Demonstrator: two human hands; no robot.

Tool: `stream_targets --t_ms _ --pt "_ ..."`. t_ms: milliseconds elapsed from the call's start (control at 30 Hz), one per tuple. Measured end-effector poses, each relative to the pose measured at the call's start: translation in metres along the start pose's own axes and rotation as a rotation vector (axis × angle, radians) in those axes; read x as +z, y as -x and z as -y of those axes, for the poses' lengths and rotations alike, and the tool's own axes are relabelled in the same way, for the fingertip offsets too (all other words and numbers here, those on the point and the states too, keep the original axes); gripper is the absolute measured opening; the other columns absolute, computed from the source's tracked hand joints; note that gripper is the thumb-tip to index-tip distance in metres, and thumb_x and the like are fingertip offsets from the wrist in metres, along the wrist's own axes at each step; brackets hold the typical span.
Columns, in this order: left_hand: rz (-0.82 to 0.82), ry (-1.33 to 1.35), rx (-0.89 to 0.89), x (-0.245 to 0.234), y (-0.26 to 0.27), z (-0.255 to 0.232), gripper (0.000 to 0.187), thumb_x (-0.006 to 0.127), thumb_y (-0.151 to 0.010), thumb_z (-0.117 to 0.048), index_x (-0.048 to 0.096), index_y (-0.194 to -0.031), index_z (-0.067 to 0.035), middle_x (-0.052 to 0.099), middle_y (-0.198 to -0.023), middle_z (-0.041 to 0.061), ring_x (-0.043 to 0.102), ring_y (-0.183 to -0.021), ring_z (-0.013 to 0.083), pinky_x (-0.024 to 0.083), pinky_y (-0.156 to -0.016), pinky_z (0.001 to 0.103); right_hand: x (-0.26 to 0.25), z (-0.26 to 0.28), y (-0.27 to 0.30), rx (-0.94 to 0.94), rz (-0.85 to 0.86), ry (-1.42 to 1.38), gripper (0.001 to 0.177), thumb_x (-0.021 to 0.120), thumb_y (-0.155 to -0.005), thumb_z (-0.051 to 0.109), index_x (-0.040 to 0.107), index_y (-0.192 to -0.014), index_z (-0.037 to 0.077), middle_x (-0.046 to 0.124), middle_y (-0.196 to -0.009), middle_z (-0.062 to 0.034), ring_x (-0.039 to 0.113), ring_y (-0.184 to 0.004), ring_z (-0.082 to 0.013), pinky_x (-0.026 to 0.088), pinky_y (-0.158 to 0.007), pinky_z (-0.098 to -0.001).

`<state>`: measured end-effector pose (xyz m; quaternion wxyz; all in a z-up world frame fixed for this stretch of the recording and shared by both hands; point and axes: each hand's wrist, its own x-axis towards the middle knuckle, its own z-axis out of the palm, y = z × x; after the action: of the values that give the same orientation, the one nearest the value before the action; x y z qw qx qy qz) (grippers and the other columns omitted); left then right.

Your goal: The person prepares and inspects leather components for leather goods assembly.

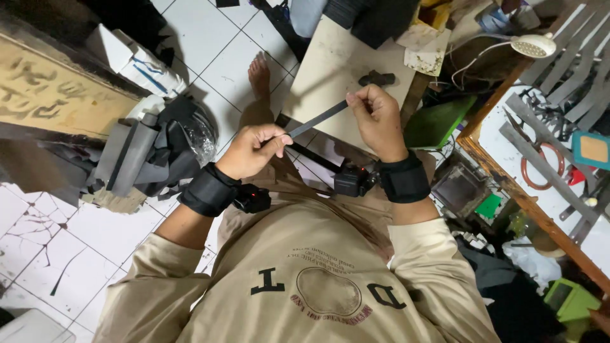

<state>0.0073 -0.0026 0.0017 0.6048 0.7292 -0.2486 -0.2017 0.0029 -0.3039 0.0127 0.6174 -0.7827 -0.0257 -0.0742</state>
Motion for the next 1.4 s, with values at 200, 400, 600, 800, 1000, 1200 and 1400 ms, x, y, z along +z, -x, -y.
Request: stream_targets --t_ms 200,400,600,800,1000,1200,1400 --pt "0.039 -0.168 -0.099 0.01 -0.018 -0.011 0.014 0.064 -0.104 -0.014 0.074 -0.102 -0.004 0.067 -0.072 -0.002 0.051 -0.063 0.0046 0.042 -0.058 0.024 -0.039 -0.017 0.01 0.03 -0.12 0.008 0.022 0.07 -0.106 0.013 0.061 -0.09 0.002 0.048 -0.073 0.0074 0.041 -0.067 -0.0016 0.034 -0.059 -0.0223" --pt "0.025 -0.23 -0.097 0.015 -0.027 -0.02 0.013 0.064 -0.104 -0.015 0.072 -0.102 -0.004 0.068 -0.073 0.0 0.056 -0.066 0.0065 0.046 -0.062 0.026 -0.067 -0.037 0.013 -0.003 -0.219 0.125 0.02 0.069 -0.106 0.013 0.062 -0.092 0.001 0.053 -0.073 0.0068 0.044 -0.067 -0.0019 0.036 -0.059 -0.0227" --pt "-0.032 -0.335 -0.097 -0.001 -0.018 -0.019 0.014 0.065 -0.102 -0.016 0.072 -0.1 -0.004 0.07 -0.074 0.002 0.061 -0.066 0.0104 0.05 -0.065 0.029 -0.071 -0.055 0.004 -0.016 -0.246 0.045 0.018 0.067 -0.109 0.012 0.062 -0.095 0.002 0.054 -0.079 0.0073 0.046 -0.072 -0.0016 0.04 -0.064 -0.0222" --pt "-0.095 -0.307 -0.125 -0.034 0.002 -0.004 0.014 0.066 -0.102 -0.016 0.071 -0.098 -0.003 0.07 -0.075 0.002 0.063 -0.069 0.0094 0.051 -0.067 0.027 -0.068 -0.06 -0.006 0.002 -0.3 0.123 0.02 0.069 -0.108 0.012 0.061 -0.093 0.001 0.054 -0.077 0.0051 0.045 -0.07 -0.0029 0.039 -0.063 -0.0226" --pt "-0.166 -0.302 -0.154 -0.061 0.02 0.009 0.017 0.068 -0.103 -0.017 0.071 -0.097 -0.002 0.07 -0.076 0.001 0.06 -0.07 0.0077 0.049 -0.066 0.025 -0.055 -0.069 -0.019 -0.009 -0.302 0.186 0.018 0.068 -0.11 0.012 0.062 -0.096 0.001 0.056 -0.079 0.003 0.047 -0.073 -0.0045 0.041 -0.066 -0.0246" --pt "-0.302 -0.224 -0.314 -0.065 0.013 0.024 0.024 0.075 -0.1 -0.019 0.07 -0.087 0.0 0.066 -0.071 0.002 0.055 -0.063 0.0065 0.044 -0.059 0.025 -0.052 -0.062 -0.03 0.052 -0.372 0.222 0.017 0.069 -0.105 0.015 0.062 -0.093 0.004 0.057 -0.071 0.0023 0.049 -0.066 -0.0054 0.041 -0.06 -0.0248" --pt "-0.238 -0.23 -0.278 -0.059 -0.01 0.037 0.02 0.07 -0.103 -0.021 0.073 -0.098 -0.002 0.071 -0.079 0.001 0.059 -0.069 0.0042 0.047 -0.064 0.022 -0.075 -0.037 -0.018 0.014 -0.409 0.205 0.013 0.069 -0.105 0.01 0.063 -0.097 0.002 0.056 -0.074 0.0003 0.049 -0.069 -0.0055 0.041 -0.061 -0.0246"
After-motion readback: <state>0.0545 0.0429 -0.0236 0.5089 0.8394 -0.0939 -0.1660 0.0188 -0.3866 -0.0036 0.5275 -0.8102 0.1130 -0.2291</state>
